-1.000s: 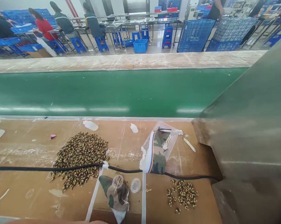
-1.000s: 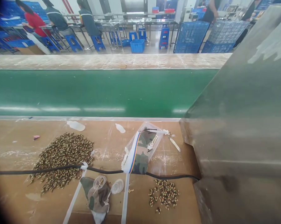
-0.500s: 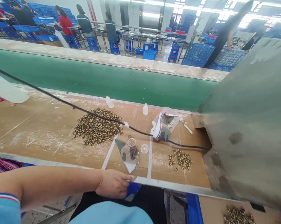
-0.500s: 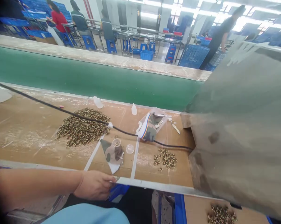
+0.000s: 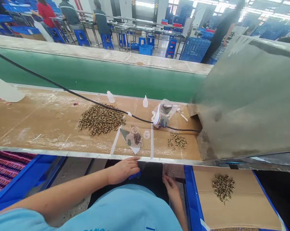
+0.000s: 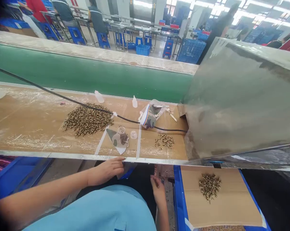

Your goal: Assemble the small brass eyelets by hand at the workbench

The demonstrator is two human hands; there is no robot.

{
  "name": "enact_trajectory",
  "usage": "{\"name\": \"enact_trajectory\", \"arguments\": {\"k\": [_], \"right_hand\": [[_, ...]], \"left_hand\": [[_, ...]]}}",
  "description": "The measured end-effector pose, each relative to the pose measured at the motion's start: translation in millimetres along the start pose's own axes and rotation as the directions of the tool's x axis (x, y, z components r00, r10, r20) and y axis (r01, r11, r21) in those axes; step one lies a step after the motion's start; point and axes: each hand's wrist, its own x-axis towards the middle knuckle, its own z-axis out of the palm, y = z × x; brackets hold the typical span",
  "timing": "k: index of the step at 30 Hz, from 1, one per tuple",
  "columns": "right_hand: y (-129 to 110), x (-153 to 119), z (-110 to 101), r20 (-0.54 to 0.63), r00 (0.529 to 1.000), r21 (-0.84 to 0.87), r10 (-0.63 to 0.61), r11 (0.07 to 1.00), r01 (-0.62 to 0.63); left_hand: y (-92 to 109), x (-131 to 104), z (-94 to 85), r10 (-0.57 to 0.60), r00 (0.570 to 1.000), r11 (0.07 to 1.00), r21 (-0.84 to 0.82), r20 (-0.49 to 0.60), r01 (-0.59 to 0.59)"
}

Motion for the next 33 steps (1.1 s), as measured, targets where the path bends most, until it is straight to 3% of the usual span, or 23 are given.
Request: {"name": "enact_trajectory", "arguments": {"k": [2, 4, 6, 8, 10, 12, 17, 21, 25, 30, 33], "right_hand": [[-14.1, -0.5, -3.0, 0.058, 0.997, 0.052, 0.055, 0.997, -0.058], [-37.8, 2.4, -4.7, 0.126, 0.986, 0.112, 0.113, 0.985, -0.127], [-66.7, 8.6, -2.6, 0.182, 0.981, 0.115, 0.067, 0.989, -0.089], [-93.6, 16.3, 3.9, 0.197, 0.979, 0.095, -0.058, 0.995, 0.040], [-112.5, 22.9, 13.2, 0.196, 0.965, 0.051, -0.172, 0.985, 0.165], [-121.8, 26.1, 22.1, 0.190, 0.949, 0.001, -0.251, 0.967, 0.255], [-122.7, 22.1, 31.6, 0.115, 0.922, -0.095, -0.370, 0.920, 0.381], [-121.7, 17.8, 31.0, 0.157, 0.902, -0.136, -0.402, 0.896, 0.423], [-122.1, 14.7, 30.4, 0.164, 0.901, -0.173, -0.401, 0.888, 0.426], [-125.0, 17.5, 34.1, 0.153, 0.898, -0.172, -0.412, 0.884, 0.435], [-129.2, 26.1, 38.8, 0.201, 0.898, -0.189, -0.390, 0.884, 0.427]], "left_hand": [[16.6, 7.9, 9.1, -0.208, 0.961, 0.964, -0.202, -0.181, 0.171], [31.7, 21.5, 15.4, -0.450, 0.868, 0.807, -0.512, -0.210, 0.295], [42.0, 38.1, 17.5, -0.656, 0.750, 0.463, -0.827, -0.078, 0.319], [46.5, 52.7, 15.3, -0.719, 0.688, 0.117, -0.959, 0.097, 0.258], [46.8, 61.6, 10.9, -0.721, 0.664, -0.095, -0.978, 0.198, 0.188], [45.9, 64.0, 6.6, -0.720, 0.654, -0.192, -0.972, 0.234, 0.135], [48.1, 54.5, 4.1, -0.717, 0.630, -0.330, -0.941, 0.298, 0.070], [51.5, 47.6, 6.7, -0.717, 0.621, -0.352, -0.933, 0.318, 0.072], [51.5, 47.1, 7.8, -0.720, 0.628, -0.300, -0.949, 0.294, 0.100], [46.0, 48.1, 9.8, -0.714, 0.656, -0.145, -0.968, 0.245, 0.203], [40.0, 47.3, 11.2, -0.712, 0.675, -0.076, -0.977, 0.193, 0.200]]}}
